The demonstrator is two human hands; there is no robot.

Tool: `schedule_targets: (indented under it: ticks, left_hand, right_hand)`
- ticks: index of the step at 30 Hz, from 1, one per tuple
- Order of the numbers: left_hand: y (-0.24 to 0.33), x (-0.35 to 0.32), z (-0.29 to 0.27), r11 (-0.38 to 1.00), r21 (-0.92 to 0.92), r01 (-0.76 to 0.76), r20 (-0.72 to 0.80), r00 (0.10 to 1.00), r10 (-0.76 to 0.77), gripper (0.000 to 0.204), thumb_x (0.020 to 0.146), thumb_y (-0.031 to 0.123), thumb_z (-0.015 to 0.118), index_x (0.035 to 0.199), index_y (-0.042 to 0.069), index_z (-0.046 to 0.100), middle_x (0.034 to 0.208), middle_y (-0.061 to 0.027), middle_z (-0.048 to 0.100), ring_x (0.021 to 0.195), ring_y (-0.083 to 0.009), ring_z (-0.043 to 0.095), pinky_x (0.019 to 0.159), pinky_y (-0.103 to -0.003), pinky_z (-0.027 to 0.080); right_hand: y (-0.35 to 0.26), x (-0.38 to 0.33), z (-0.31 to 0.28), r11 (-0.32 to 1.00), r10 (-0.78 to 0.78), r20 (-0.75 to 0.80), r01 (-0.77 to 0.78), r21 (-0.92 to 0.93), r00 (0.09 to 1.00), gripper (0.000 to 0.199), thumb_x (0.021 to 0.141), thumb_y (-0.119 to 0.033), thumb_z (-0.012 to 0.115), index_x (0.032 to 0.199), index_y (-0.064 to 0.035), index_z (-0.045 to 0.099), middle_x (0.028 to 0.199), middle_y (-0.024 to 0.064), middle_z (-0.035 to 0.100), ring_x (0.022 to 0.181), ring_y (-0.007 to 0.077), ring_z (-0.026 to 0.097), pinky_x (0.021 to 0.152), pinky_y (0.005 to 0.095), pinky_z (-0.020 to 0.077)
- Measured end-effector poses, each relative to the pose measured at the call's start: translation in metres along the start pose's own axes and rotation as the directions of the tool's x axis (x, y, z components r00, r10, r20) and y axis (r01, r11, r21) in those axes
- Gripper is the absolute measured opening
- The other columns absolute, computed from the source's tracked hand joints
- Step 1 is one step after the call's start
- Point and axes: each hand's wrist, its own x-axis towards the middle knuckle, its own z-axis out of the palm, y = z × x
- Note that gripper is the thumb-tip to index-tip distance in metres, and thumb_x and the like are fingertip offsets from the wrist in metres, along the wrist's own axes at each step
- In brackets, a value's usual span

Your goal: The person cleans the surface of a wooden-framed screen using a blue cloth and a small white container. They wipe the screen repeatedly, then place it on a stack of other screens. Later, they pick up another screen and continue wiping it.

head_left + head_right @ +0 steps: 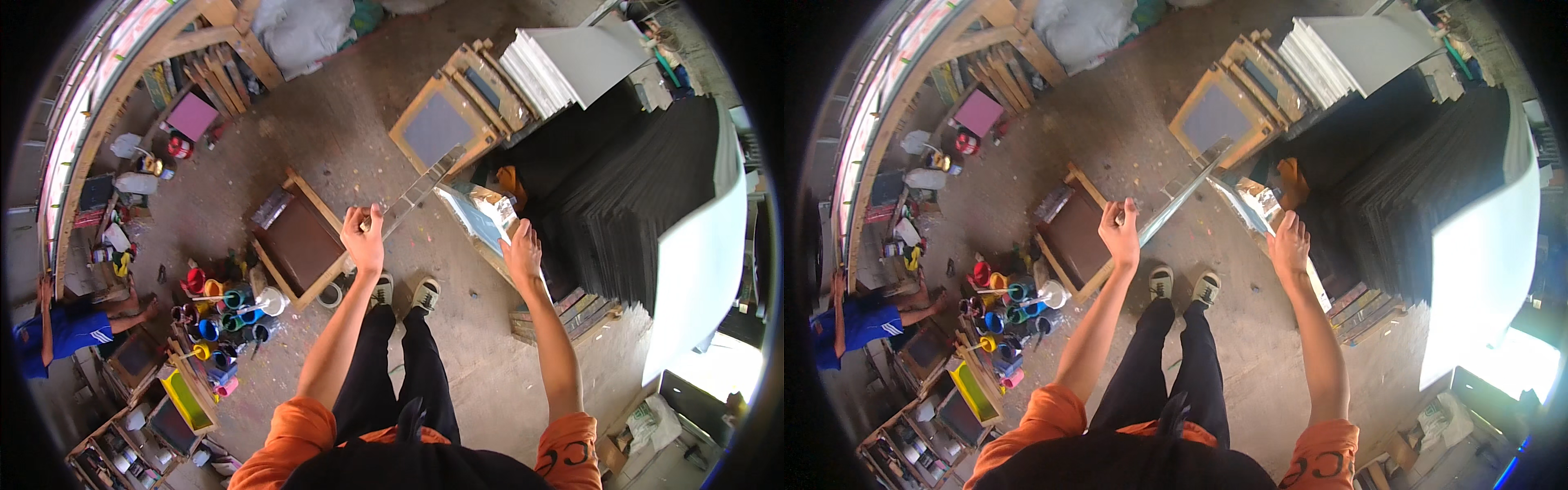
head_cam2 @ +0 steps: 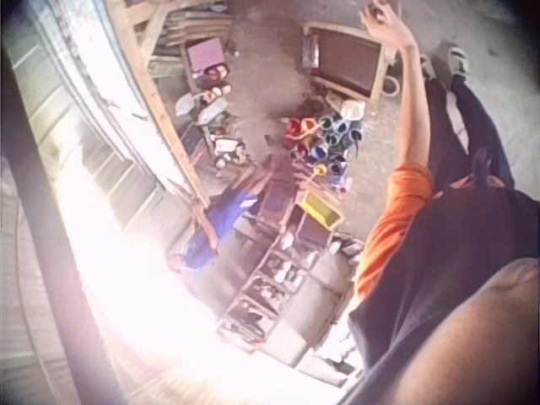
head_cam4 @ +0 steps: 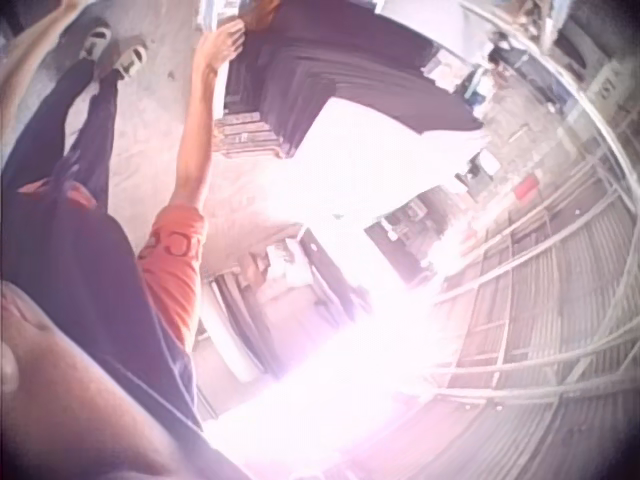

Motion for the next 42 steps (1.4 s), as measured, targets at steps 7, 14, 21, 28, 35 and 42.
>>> schedule_targets:
  ticks: [7, 14, 21, 28, 35, 42]
  left_hand:
    - [0.103, -0.002, -0.081, 0.989, -0.113, -0.095, -0.153, 0.985, 0.077, 0.034, 0.084, 0.024, 0.059, 0.065, -0.002, 0.052, 0.061, -0.0012, 0.043, 0.059, -0.0096, 0.038, 0.056, -0.025, 0.031]
    - [0.171, -0.037, -0.146, 0.965, -0.219, -0.143, -0.162, 0.981, 0.109, 0.036, 0.083, 0.029, 0.060, 0.066, -0.002, 0.052, 0.064, -0.0004, 0.041, 0.062, -0.0103, 0.034, 0.060, -0.026, 0.031]
    - [0.199, -0.117, -0.204, 0.935, -0.272, -0.228, -0.168, 0.968, 0.187, 0.035, 0.079, 0.029, 0.065, 0.068, -0.003, 0.056, 0.064, -0.0013, 0.043, 0.061, -0.0108, 0.038, 0.059, -0.026, 0.034]
    - [0.229, -0.199, -0.242, 0.953, -0.169, -0.250, -0.006, 0.968, 0.253, 0.039, 0.078, 0.032, 0.064, 0.066, -0.004, 0.057, 0.059, -0.0040, 0.045, 0.056, -0.0116, 0.042, 0.056, -0.028, 0.036]
    - [0.237, -0.222, -0.242, 0.933, -0.324, -0.156, 0.276, 0.928, 0.251, 0.037, 0.079, 0.029, 0.063, 0.060, -0.002, 0.056, 0.055, -0.0004, 0.049, 0.055, -0.0080, 0.042, 0.052, -0.026, 0.034]
    - [0.263, -0.287, -0.183, 0.875, -0.482, -0.049, 0.572, 0.739, 0.356, 0.034, 0.079, 0.025, 0.064, 0.058, 0.000, 0.054, 0.056, 0.0010, 0.049, 0.056, -0.0062, 0.040, 0.055, -0.023, 0.033]
  right_hand:
    - [-0.028, -0.019, -0.113, 0.973, 0.092, -0.052, -0.078, 0.219, 0.994, 0.057, 0.069, -0.018, 0.071, 0.105, 0.0002, 0.031, 0.099, 0.0249, 0.054, 0.092, 0.0402, 0.053, 0.075, 0.0462, 0.0449]
    - [-0.042, -0.095, -0.205, 0.977, 0.112, -0.030, -0.105, 0.186, 0.993, 0.059, 0.069, -0.022, 0.071, 0.108, 0.0025, 0.034, 0.098, 0.0215, 0.057, 0.092, 0.0357, 0.057, 0.074, 0.0435, 0.0483]
    - [-0.035, -0.218, -0.255, 0.985, 0.066, -0.099, -0.049, 0.168, 0.993, 0.061, 0.066, -0.023, 0.072, 0.109, 0.0021, 0.037, 0.094, 0.0208, 0.059, 0.087, 0.0358, 0.059, 0.072, 0.0433, 0.0491]
    - [-0.005, -0.357, -0.276, 0.974, 0.118, -0.166, -0.081, 0.210, 0.979, 0.061, 0.064, -0.022, 0.070, 0.112, -0.0006, 0.039, 0.094, 0.0203, 0.059, 0.085, 0.0352, 0.060, 0.071, 0.0432, 0.0488]
    - [0.027, -0.452, -0.306, 0.947, 0.310, -0.167, -0.289, 0.143, 0.936, 0.066, 0.062, -0.023, 0.067, 0.116, -0.0027, 0.035, 0.088, 0.0247, 0.059, 0.076, 0.0389, 0.060, 0.069, 0.0445, 0.0488]
    - [0.069, -0.538, -0.336, 0.903, 0.429, -0.232, -0.410, 0.128, 0.873, 0.070, 0.060, -0.019, 0.066, 0.119, -0.0036, 0.031, 0.078, 0.0249, 0.060, 0.074, 0.0399, 0.059, 0.068, 0.0451, 0.0478]
